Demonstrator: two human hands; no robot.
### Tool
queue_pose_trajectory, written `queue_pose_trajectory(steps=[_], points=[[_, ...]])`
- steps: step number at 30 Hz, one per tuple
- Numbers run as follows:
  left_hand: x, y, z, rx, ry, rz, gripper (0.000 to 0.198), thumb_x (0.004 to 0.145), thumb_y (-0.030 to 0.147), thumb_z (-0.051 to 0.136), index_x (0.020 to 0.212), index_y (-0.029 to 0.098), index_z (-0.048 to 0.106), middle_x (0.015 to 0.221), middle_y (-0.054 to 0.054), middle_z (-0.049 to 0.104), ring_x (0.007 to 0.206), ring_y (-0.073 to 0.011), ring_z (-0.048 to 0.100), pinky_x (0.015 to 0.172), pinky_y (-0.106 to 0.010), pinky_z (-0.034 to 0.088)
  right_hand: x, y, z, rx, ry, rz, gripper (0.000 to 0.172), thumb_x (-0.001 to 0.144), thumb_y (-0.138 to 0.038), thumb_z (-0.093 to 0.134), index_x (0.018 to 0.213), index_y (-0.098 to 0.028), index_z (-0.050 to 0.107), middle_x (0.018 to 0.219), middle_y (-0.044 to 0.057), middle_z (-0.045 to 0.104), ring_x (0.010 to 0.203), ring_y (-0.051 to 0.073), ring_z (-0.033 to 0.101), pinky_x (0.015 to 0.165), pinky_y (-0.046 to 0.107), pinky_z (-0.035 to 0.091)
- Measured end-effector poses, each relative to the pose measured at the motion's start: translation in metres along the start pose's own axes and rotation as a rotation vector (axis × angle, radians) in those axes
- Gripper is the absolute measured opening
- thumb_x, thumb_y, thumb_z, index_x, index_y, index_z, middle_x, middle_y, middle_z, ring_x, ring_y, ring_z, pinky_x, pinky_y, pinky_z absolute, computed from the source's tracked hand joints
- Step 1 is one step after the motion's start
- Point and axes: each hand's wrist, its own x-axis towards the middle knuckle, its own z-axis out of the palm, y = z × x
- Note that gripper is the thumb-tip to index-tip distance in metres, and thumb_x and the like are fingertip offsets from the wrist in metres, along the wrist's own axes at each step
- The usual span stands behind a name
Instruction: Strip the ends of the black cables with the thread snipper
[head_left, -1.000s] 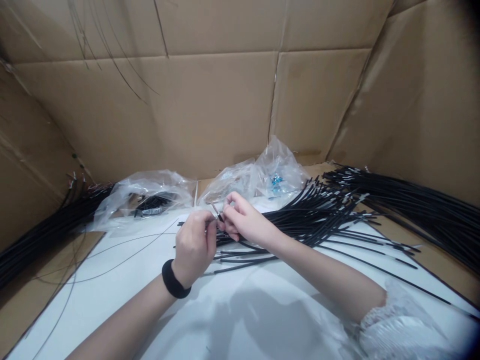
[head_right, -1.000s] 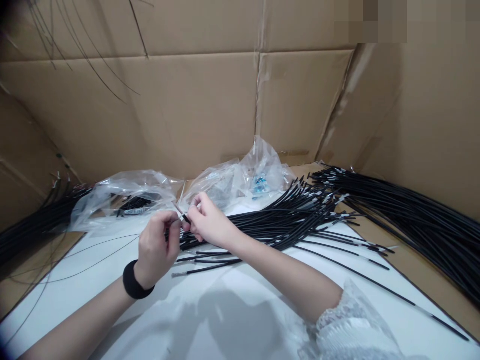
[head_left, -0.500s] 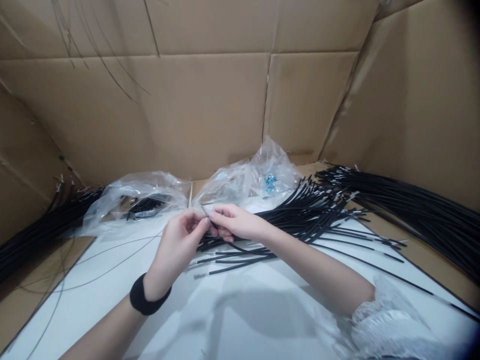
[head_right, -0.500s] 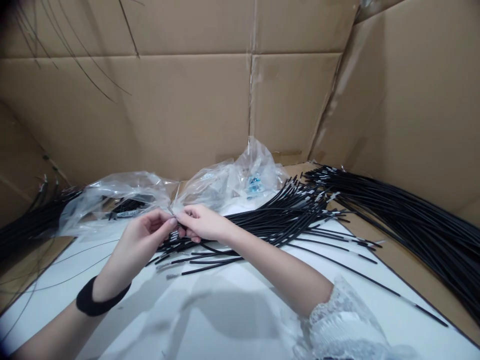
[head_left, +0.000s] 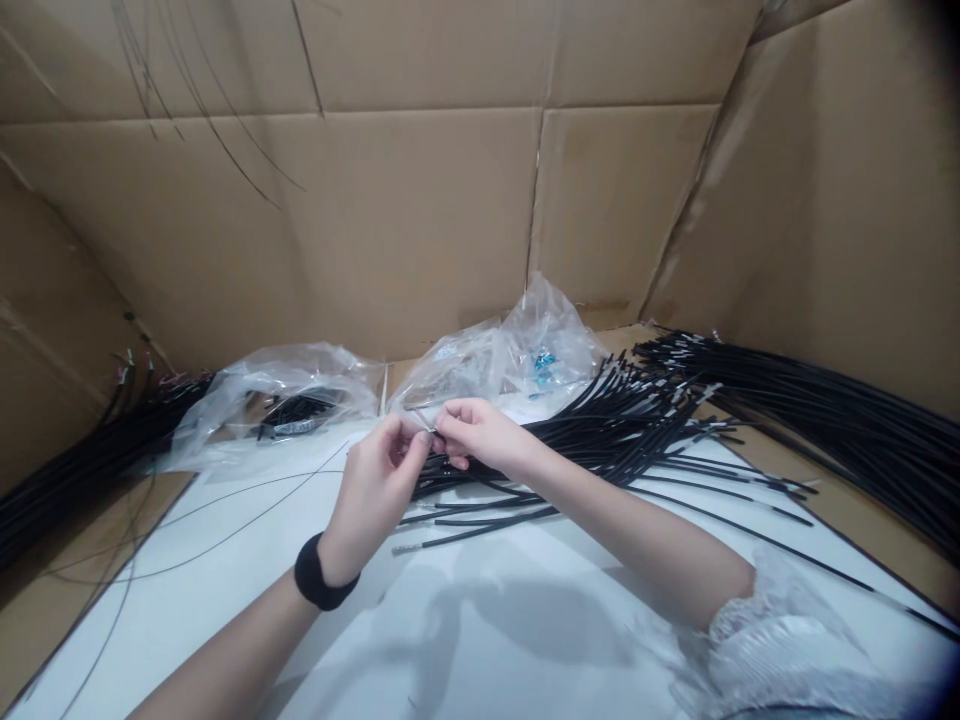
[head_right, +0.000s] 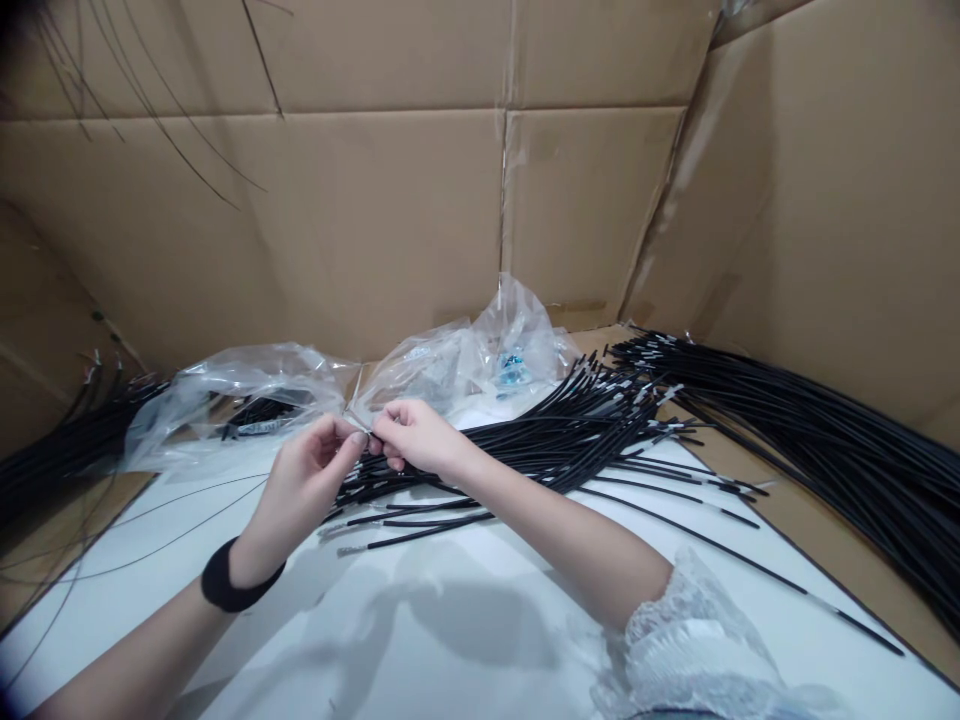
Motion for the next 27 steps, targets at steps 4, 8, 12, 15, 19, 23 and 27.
queue_pose_trajectory(steps=[4, 8, 12, 15, 19, 23, 27], points=[[0.005, 0.008, -0.007, -0.253, -0.084, -0.173, 0.02, 0.08, 0.033, 0.051, 0.068, 0.017, 0.05, 0.058, 0.002, 0.051, 0.052, -0.0091, 0.045, 0.048, -0.02, 0.033, -0.003, -0.009, -0.001, -0.155, -0.058, 0.042, 0.022, 0.087, -0.028, 0.037, 0.071, -0.015, 0.043, 0.06, -0.002, 0.053, 0.036, 0.002, 0.038, 0.037, 0.016, 0.029], [0.0, 0.0, -0.001, -0.043, 0.042, -0.044, 0.021, 0.082, 0.033, 0.048, 0.068, 0.018, 0.047, 0.059, 0.002, 0.05, 0.053, -0.0101, 0.045, 0.051, -0.021, 0.033, -0.003, -0.007, -0.002, -0.12, -0.042, 0.019, 0.026, 0.087, -0.029, 0.039, 0.066, -0.015, 0.042, 0.061, -0.002, 0.052, 0.037, 0.001, 0.036, 0.037, 0.015, 0.03], [-0.006, -0.017, 0.009, 0.529, 0.247, 0.362, 0.016, 0.085, 0.024, 0.044, 0.072, 0.018, 0.05, 0.064, -0.002, 0.054, 0.058, -0.0133, 0.047, 0.058, -0.025, 0.032, 0.0, -0.001, -0.002, 0.031, -0.008, 0.029, 0.026, 0.084, -0.027, 0.043, 0.06, -0.015, 0.039, 0.056, -0.004, 0.046, 0.037, 0.001, 0.031, 0.034, 0.014, 0.026], [-0.005, -0.027, 0.01, 0.809, 0.291, 0.541, 0.017, 0.086, 0.019, 0.042, 0.073, 0.018, 0.054, 0.062, -0.004, 0.053, 0.059, -0.0158, 0.046, 0.059, -0.028, 0.03, 0.001, -0.002, 0.0, 0.137, 0.017, 0.092, 0.026, 0.082, -0.024, 0.045, 0.059, -0.015, 0.038, 0.055, -0.004, 0.046, 0.037, 0.0, 0.029, 0.034, 0.013, 0.023], [0.001, -0.03, 0.006, 0.853, 0.296, 0.573, 0.02, 0.086, 0.015, 0.038, 0.074, 0.018, 0.054, 0.062, -0.004, 0.052, 0.06, -0.0166, 0.046, 0.059, -0.028, 0.03, 0.0, -0.007, 0.004, 0.232, 0.065, 0.15, 0.024, 0.081, -0.02, 0.045, 0.059, -0.015, 0.038, 0.051, -0.004, 0.045, 0.037, 0.0, 0.026, 0.035, 0.013, 0.022], [0.002, -0.025, 0.005, 0.502, 0.249, 0.326, 0.02, 0.089, 0.023, 0.036, 0.077, 0.017, 0.05, 0.066, -0.002, 0.053, 0.059, -0.0142, 0.047, 0.058, -0.026, 0.033, -0.001, -0.009, 0.003, 0.242, 0.063, 0.109, 0.023, 0.08, -0.015, 0.042, 0.057, -0.014, 0.04, 0.05, -0.004, 0.044, 0.038, 0.001, 0.027, 0.038, 0.015, 0.026], [0.001, -0.017, 0.01, -0.02, 0.122, 0.075, 0.025, 0.086, 0.034, 0.043, 0.104, 0.017, 0.051, 0.085, -0.003, 0.058, 0.069, -0.0125, 0.052, 0.064, -0.024, 0.039, -0.002, -0.009, 0.003, 0.259, 0.086, -0.003, 0.022, 0.079, -0.015, 0.042, 0.058, -0.014, 0.04, 0.048, -0.005, 0.036, 0.041, 0.003, 0.03, 0.042, 0.017, 0.028]])
